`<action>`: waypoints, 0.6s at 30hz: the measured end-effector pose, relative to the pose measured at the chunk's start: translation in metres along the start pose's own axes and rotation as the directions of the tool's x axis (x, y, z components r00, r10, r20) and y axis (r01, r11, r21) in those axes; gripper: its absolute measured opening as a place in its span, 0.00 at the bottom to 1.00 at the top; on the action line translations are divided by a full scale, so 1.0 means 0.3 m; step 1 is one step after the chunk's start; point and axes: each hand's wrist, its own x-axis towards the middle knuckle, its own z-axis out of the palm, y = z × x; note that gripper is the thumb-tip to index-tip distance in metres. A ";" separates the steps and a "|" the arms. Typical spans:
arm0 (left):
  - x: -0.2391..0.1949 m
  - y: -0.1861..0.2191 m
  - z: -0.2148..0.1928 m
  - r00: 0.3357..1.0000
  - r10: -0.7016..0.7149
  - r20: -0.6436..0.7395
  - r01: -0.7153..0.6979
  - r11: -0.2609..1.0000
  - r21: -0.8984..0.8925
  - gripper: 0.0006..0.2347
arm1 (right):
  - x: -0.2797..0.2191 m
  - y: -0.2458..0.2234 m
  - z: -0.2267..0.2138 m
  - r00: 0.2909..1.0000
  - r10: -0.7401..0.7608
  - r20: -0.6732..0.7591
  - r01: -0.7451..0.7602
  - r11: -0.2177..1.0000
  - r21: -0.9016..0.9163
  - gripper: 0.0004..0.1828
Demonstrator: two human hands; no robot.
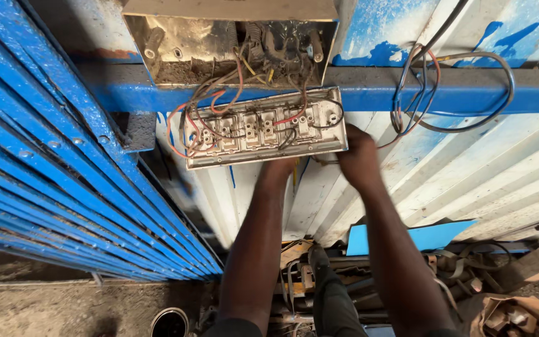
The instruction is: The person uses a screwdriver to tighten screws and adjust wires inside an open electrical box mounted on a blue metal structure. They repeatedly connect and secure wires to terminals within the box.
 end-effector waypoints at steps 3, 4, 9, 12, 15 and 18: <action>-0.017 0.019 0.039 0.999 0.042 0.004 -0.042 0.999 -0.008 0.18 | 0.015 -0.069 -0.117 0.975 -0.120 -0.188 0.149 0.977 0.152 0.07; -0.014 0.017 0.051 0.999 0.052 0.000 -0.052 0.999 -0.017 0.17 | 0.031 -0.100 -0.151 0.971 -0.136 -0.198 0.168 0.973 0.157 0.05; 0.024 -0.001 0.071 0.995 0.096 -0.011 -0.096 0.995 -0.024 0.17 | 0.233 -0.321 -0.227 0.974 -0.220 0.061 0.226 0.898 -0.378 0.10; 0.046 -0.021 0.078 0.995 0.097 -0.003 -0.098 0.995 -0.029 0.17 | 0.329 -0.434 -0.204 0.777 -0.553 0.301 0.628 0.649 -0.428 0.09; 0.030 -0.052 0.079 0.996 0.086 0.006 -0.086 0.996 -0.028 0.16 | 0.374 -0.460 -0.185 0.934 -0.069 0.351 0.265 0.792 -0.550 0.11; 0.017 -0.055 0.077 0.997 0.079 0.015 -0.078 0.997 -0.028 0.16 | 0.418 -0.404 -0.166 0.872 -0.243 0.424 0.468 0.665 -0.582 0.11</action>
